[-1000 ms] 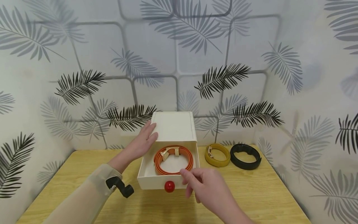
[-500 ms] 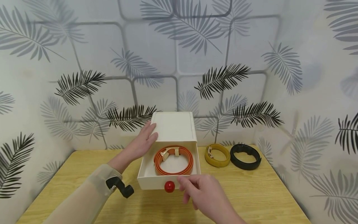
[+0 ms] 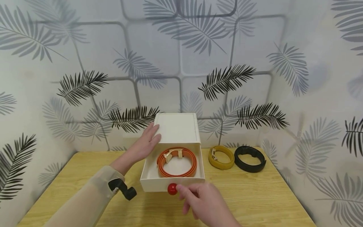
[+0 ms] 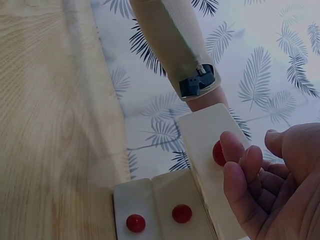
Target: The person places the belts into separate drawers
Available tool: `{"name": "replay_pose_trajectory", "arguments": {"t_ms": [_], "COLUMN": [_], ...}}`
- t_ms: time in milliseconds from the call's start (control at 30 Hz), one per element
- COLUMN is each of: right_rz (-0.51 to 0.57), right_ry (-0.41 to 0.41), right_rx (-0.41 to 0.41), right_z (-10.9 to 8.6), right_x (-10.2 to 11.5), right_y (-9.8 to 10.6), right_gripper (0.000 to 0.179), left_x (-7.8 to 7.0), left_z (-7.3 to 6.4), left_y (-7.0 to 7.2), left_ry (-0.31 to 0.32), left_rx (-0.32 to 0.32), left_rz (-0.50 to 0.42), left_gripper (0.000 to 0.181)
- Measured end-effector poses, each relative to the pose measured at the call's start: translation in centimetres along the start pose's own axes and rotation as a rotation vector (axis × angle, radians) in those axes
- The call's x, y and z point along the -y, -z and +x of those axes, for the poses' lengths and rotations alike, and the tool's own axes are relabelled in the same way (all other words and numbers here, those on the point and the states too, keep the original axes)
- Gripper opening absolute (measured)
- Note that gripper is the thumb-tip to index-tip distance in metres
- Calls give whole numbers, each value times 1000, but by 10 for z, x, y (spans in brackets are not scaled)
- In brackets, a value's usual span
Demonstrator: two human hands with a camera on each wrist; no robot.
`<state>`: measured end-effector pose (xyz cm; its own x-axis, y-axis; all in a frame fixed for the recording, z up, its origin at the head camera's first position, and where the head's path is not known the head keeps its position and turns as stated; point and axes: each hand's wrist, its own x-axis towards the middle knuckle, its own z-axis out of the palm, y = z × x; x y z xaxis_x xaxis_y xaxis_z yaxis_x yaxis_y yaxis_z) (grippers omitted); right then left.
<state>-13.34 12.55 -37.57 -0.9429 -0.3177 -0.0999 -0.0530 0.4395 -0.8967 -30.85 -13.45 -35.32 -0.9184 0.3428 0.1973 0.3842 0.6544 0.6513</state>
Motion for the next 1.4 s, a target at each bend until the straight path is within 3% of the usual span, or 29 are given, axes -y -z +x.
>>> {"name": "replay_pose_trajectory", "arguments": {"t_ms": [333, 1400], "right_rz": [14, 100], "right_ry": [-73, -141], "right_rx": [29, 30], "right_z": [0, 14], "right_x": [-6, -15], "right_y": [-8, -37], "right_gripper": [40, 37], "left_x": [0, 3], "left_z": [0, 0], "left_y": [0, -1], "left_ry": [-14, -1], "left_rx": [-4, 3], "left_rz": [-5, -20], "left_gripper": [69, 70]}}
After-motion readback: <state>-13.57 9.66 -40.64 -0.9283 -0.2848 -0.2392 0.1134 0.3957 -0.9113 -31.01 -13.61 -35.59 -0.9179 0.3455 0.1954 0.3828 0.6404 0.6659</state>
